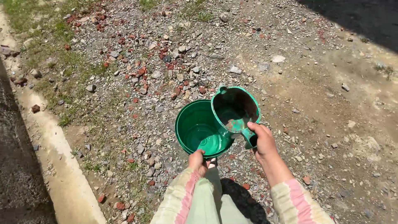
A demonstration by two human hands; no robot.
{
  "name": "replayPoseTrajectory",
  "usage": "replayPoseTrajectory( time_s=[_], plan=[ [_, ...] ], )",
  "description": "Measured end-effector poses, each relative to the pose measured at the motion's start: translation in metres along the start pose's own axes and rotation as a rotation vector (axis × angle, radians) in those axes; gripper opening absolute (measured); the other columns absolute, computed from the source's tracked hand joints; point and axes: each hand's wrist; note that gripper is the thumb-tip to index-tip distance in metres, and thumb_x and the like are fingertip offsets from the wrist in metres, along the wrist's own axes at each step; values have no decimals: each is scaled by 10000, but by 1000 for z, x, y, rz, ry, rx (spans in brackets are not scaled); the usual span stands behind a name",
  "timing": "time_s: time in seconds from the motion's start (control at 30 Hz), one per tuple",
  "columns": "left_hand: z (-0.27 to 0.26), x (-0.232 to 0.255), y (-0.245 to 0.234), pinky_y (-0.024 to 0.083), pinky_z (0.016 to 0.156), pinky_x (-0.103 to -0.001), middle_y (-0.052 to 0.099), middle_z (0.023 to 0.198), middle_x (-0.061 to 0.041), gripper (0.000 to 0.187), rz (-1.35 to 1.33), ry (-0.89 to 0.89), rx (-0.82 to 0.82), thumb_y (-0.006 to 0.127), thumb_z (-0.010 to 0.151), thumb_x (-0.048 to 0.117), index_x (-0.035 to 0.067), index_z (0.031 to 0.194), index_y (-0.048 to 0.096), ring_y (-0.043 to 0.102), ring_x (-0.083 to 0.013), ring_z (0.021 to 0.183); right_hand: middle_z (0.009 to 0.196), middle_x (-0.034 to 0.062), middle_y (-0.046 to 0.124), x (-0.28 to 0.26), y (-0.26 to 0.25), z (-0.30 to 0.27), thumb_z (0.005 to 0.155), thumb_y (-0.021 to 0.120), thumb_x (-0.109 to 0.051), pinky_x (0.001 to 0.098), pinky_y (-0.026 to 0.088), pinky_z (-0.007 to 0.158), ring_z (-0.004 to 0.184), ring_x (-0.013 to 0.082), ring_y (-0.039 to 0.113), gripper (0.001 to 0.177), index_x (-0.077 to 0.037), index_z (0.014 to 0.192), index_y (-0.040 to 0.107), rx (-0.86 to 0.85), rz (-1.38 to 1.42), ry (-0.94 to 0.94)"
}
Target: Watering potted plants and refilling a bucket with water from a large tub using a mug
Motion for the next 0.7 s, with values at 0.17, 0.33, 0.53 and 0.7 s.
replayPoseTrajectory(
  time_s=[0.17, 0.33, 0.53, 0.7],
  plan=[
    [74, 75, 121, 647, 641, -489, 454, 1155, -340, 540, 64, 19, -27, 675, 819, 58, -121, 1275, 449, 648, -455, 883, 602, 165, 538, -49, 54, 139, 785, 854, -266, 373, 471, 298, 406, 285, 583, 335, -44, 752, 605, 72, -75, -30],
    [68, 164, 250, 622, 723, -380, 426, 1185, -272, 526, 99, -44, -66, 654, 843, 88, -91, 1293, 448, 579, -353, 922, 692, 101, 533, -97, 86, 245, 801, 854, -216, 346, 527, 463, 590, 233, 619, 300, -66, 721, 608, 175, -10, -68],
    [170, 231, 392, 619, 806, -384, 405, 1197, -246, 500, 85, -123, -130, 644, 866, 88, -39, 1279, 393, 613, -367, 991, 673, 75, 540, -153, 136, 402, 808, 846, -210, 314, 507, 534, 611, 202, 595, 287, -92, 704, 606, 190, 67, -68],
    [240, 298, 522, 505, 481, -311, 690, 937, -139, 121, 80, -193, -16, 570, 912, 92, 140, 1019, 599, 657, -264, 766, 847, 157, 747, -190, 153, 591, 844, 746, -158, 356, 542, 631, 739, 247, 697, 131, -52, 902, 696, 142, 157, 58]
  ],
)
Point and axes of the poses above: each hand's wrist, its own z-axis towards the middle knuckle, its own y-axis out of the palm, x = y × z
